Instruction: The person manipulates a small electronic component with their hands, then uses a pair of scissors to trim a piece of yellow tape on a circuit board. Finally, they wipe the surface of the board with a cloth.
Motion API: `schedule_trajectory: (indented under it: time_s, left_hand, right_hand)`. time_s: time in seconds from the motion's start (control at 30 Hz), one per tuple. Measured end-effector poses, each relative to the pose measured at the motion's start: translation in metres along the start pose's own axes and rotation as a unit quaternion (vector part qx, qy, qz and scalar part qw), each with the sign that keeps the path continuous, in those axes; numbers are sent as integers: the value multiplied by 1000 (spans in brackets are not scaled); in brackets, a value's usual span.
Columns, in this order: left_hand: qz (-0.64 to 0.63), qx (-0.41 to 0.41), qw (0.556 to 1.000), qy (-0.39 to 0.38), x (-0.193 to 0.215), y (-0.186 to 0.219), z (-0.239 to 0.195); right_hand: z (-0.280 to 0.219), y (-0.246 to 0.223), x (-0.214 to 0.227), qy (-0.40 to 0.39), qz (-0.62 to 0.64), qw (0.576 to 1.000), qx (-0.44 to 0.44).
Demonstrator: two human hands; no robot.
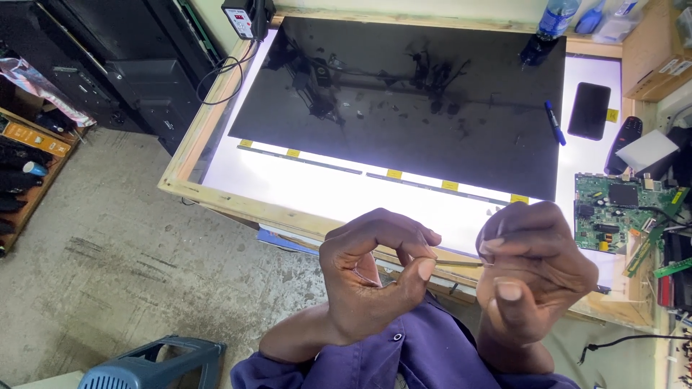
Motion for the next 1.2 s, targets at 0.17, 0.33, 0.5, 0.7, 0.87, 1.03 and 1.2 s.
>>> schedule_trajectory:
  time_s: [0.17, 0.33, 0.5, 0.7, 0.87, 1.03, 1.2]
  left_hand:
    - [11, 22, 1000, -13, -4, 1, 3]
    - [25, 54, 998, -21, -7, 0, 2]
    - [22, 50, 997, -47, -7, -1, 1]
    - [16, 48, 998, -41, -6, -4, -1]
    - [20, 52, 998, -39, -3, -6, -3]
    - [17, 52, 998, -34, -1, -5, -3]
    - [5, 54, 998, -31, 0, -9, -4]
  right_hand:
    - [0, -12, -11, -111, -93, 989, -3]
    - [-1, -14, -10, -91, -80, 993, 0]
    - [0, -14, -9, -63, -46, 997, -7]
    - [0, -14, -5, -33, -34, 999, 6]
    - [-1, -13, -3, -24, -29, 999, 1]
    - [-1, -11, -2, -21, -26, 999, -2]
    - [-1, -10, -4, -25, -22, 999, -12]
Point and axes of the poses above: each hand's wrist, its own z-axis towards the middle knuckle, its own x-axis out of the back of the hand, y = z × x, the point moved 7 cm from there along z, towards the middle knuckle, and after that the axes turned 9 degrees about -z, right-handed, at the moved point
